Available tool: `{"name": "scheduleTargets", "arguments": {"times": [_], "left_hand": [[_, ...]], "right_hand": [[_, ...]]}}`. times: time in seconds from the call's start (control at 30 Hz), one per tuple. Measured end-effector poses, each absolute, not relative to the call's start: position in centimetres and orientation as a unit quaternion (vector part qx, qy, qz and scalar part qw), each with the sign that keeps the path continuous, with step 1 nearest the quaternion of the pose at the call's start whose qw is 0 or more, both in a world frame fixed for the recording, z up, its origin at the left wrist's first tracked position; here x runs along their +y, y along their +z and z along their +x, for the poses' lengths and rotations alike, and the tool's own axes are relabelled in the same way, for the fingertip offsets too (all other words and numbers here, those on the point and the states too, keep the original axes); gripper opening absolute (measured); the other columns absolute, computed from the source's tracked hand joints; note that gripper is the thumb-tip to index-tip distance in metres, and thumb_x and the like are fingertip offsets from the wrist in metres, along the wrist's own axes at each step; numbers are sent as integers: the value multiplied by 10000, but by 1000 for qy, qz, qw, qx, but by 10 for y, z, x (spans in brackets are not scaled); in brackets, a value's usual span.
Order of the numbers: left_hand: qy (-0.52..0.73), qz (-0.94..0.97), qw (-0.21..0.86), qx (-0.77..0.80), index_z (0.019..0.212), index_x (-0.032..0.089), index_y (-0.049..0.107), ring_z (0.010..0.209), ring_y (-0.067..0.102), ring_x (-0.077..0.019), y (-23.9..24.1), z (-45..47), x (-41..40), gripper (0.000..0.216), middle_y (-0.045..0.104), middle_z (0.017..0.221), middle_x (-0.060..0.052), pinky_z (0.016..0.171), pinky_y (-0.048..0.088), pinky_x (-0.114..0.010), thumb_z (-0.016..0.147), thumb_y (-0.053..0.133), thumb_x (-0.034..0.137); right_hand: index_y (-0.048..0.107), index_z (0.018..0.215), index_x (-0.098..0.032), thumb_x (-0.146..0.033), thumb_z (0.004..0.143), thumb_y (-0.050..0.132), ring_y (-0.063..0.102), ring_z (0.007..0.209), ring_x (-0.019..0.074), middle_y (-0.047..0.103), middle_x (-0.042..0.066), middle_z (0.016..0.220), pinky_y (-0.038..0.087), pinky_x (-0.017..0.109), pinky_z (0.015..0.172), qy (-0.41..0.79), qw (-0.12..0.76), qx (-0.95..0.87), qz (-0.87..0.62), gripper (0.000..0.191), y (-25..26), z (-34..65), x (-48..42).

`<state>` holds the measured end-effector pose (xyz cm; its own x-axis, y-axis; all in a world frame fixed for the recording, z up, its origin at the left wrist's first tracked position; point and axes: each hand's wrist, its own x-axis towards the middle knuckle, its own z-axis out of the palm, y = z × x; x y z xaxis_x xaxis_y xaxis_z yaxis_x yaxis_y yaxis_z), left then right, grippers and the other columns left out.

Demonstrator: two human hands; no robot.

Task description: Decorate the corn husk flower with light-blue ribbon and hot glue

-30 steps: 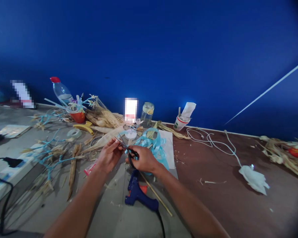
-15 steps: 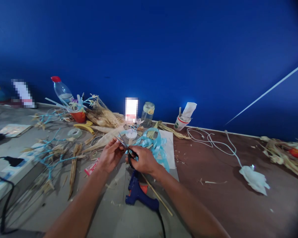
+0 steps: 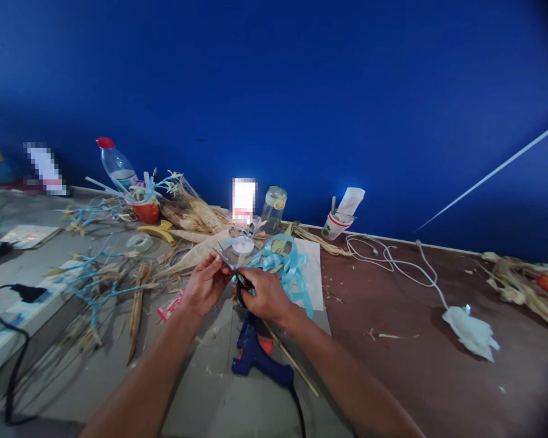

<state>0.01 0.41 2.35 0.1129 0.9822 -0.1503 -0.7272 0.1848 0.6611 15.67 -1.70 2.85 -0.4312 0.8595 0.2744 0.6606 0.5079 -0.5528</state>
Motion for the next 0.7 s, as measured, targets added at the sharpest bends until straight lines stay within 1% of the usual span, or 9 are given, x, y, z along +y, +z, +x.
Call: {"name": "scheduleTargets", "arguments": {"times": [0.27,0.4,0.5,0.57,0.63,0.7], "left_hand": [[603,210,711,296,743,137,588,503,489,-47,24,0,4,171,579,643,35,566,470,-198,655,733,153],[606,209,711,290,733,138,574,514,493,-54,23,0,4,179,562,631,36,564,461,-205,654,734,150],[601,217,718,276,704,142,557,535,500,-60,23,0,4,163,552,638,33,581,464,-217,679,717,163],[600,221,721,268,704,144,557,539,499,-54,25,0,3,150,570,680,26,595,468,-223,693,705,164],[602,220,721,265,715,145,564,537,497,-48,26,0,3,139,584,704,22,601,468,-219,693,701,154],[603,220,718,269,726,146,569,538,502,-47,27,1,3,140,594,708,19,605,469,-213,688,704,147]], "right_hand": [[574,1108,-192,-198,768,519,599,925,202,662,73,998,429,268,815,185,253,-827,-466,344,29,156,-18],[592,1085,-195,-230,786,524,598,920,199,666,72,997,428,268,807,209,265,-817,-468,308,30,155,-17],[609,1054,-197,-294,792,544,605,803,172,678,41,893,434,242,722,260,297,-785,-477,287,31,157,-14],[618,1036,-186,-316,785,554,591,719,153,669,23,817,424,226,658,284,323,-759,-489,290,33,161,-11],[630,1001,-175,-319,773,563,572,673,141,657,15,771,408,218,618,286,334,-745,-502,278,34,166,-8],[624,1012,-178,-321,756,578,558,642,135,643,5,728,391,214,589,275,326,-740,-520,297,37,172,-4]]}}
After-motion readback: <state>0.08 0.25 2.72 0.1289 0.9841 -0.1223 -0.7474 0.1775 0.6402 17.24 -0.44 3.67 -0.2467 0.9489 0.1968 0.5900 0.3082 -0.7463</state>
